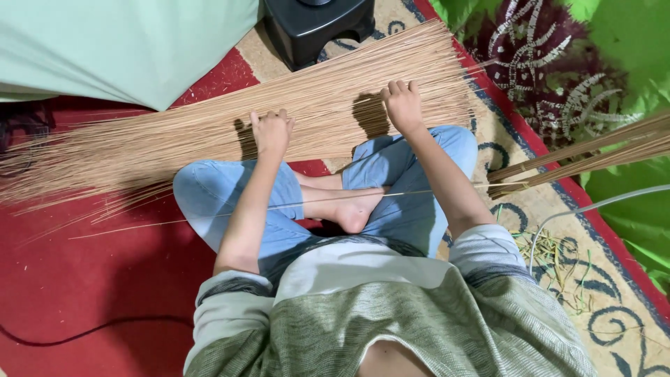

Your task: A person sitting on the floor is weaving or arranging thin bamboo sticks by picking them from a pile and aligning them together.

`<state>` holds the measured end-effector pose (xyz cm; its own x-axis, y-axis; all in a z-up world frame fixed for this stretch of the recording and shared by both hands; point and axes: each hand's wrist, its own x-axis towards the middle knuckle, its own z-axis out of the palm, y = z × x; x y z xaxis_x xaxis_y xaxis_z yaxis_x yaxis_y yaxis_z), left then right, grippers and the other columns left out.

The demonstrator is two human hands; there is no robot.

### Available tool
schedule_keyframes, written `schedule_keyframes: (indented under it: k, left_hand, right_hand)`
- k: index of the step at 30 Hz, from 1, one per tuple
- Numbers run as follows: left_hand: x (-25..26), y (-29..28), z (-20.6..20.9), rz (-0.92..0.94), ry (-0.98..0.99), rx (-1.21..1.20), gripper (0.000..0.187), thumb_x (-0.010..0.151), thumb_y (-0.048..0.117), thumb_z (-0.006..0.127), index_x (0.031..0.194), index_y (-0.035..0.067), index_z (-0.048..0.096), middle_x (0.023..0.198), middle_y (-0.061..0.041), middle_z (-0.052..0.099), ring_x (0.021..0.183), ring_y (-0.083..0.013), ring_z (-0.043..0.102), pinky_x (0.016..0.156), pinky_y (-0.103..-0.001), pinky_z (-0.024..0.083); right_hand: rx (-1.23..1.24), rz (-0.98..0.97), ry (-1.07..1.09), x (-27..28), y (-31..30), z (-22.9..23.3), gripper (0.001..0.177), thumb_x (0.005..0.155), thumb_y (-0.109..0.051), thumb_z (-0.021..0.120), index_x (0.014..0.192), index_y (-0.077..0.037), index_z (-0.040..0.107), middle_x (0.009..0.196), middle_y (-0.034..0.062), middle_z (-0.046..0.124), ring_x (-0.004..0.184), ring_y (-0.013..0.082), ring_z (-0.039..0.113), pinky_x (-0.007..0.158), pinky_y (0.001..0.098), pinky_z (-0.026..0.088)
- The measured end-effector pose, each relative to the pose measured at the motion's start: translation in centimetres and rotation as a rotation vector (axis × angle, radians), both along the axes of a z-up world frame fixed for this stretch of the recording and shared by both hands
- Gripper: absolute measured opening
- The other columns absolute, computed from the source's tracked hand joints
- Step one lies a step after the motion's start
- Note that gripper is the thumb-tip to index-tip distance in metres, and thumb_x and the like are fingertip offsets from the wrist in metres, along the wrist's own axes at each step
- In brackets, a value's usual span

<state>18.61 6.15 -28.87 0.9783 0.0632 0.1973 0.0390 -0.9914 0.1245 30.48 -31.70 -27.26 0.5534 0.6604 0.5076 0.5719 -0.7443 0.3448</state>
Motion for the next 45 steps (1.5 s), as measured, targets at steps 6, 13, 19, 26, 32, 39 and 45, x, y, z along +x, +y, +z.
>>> schedule_keyframes:
  k: [6,13,19,26,32,39,45]
  left_hand:
    - [-5.3,-2.3,13.1,0.141,-0.19,-0.033,0.034,0.094,0.049,0.072,0.114,0.021,0.066,0.112,-0.004,0.052,0.1,-0.025,0.063,0.096,-0.049,0.03]
    - [-9.8,-3.3,19.2,0.35,-0.223,-0.402,0.053,0.1,0.066,0.048,0.094,0.022,0.076,0.077,0.001,0.074,0.076,-0.0224,0.068,0.099,-0.047,0.022]
    - [-12.7,-3.7,21.5,0.289,-0.241,-1.215,0.028,0.094,0.041,0.078,0.105,0.016,0.079,0.09,-0.003,0.079,0.085,-0.0163,0.076,0.084,-0.032,0.053]
    - [-16.0,-5.4,24.6,-0.032,-0.145,-1.703,0.045,0.109,0.036,0.053,0.109,-0.006,0.07,0.101,-0.024,0.075,0.094,-0.0323,0.077,0.09,-0.039,0.06]
    - [-17.0,-2.3,24.7,-0.088,-0.172,-1.647,0.047,0.111,0.034,0.05,0.108,-0.009,0.069,0.093,-0.025,0.073,0.087,-0.0308,0.078,0.085,-0.037,0.062]
    - [-16.3,-1.7,23.5,-0.03,-0.523,-1.577,0.035,0.112,0.022,0.053,0.109,-0.011,0.065,0.092,-0.026,0.07,0.084,-0.0319,0.077,0.086,-0.039,0.062]
    - [-17.6,-10.4,27.5,-0.077,-0.332,-1.706,0.03,0.109,0.015,0.053,0.108,-0.011,0.065,0.095,-0.028,0.072,0.089,-0.0354,0.076,0.092,-0.047,0.059]
  right_hand:
    - [0.204,-0.033,-0.07,-3.1,-0.7,5.5,0.006,0.1,-0.02,0.066,0.105,-0.023,0.066,0.072,-0.0054,0.055,0.066,0.012,0.063,0.082,0.0304,0.045]
    - [0.692,0.157,0.073,-12.9,3.1,18.5,0.009,0.103,0.001,0.069,0.11,-0.003,0.068,0.088,0.0104,0.074,0.075,0.0263,0.068,0.082,0.0405,0.052]
    - [1.066,0.199,0.02,-18.5,5.8,21.6,0.03,0.093,0.008,0.074,0.116,-0.01,0.077,0.098,0.0033,0.08,0.087,0.0223,0.075,0.08,0.0353,0.058]
    - [1.572,0.239,0.324,-23.4,8.6,24.2,0.013,0.094,0.008,0.072,0.103,-0.001,0.073,0.101,0.0175,0.08,0.098,0.0301,0.077,0.087,0.0398,0.061]
    - [2.135,0.273,0.41,-21.7,4.1,23.1,0.029,0.099,0.002,0.069,0.11,-0.009,0.044,0.095,0.0262,0.076,0.09,0.0392,0.078,0.085,0.0425,0.062]
    - [2.227,0.281,0.596,-22.4,3.1,24.7,0.019,0.1,-0.008,0.069,0.111,-0.006,0.053,0.1,0.0242,0.077,0.091,0.0316,0.08,0.083,0.0351,0.066]
    - [2.235,0.342,0.805,-25.7,8.9,25.6,0.013,0.099,-0.005,0.069,0.105,0.001,0.059,0.099,0.0287,0.076,0.088,0.0357,0.079,0.079,0.0382,0.066]
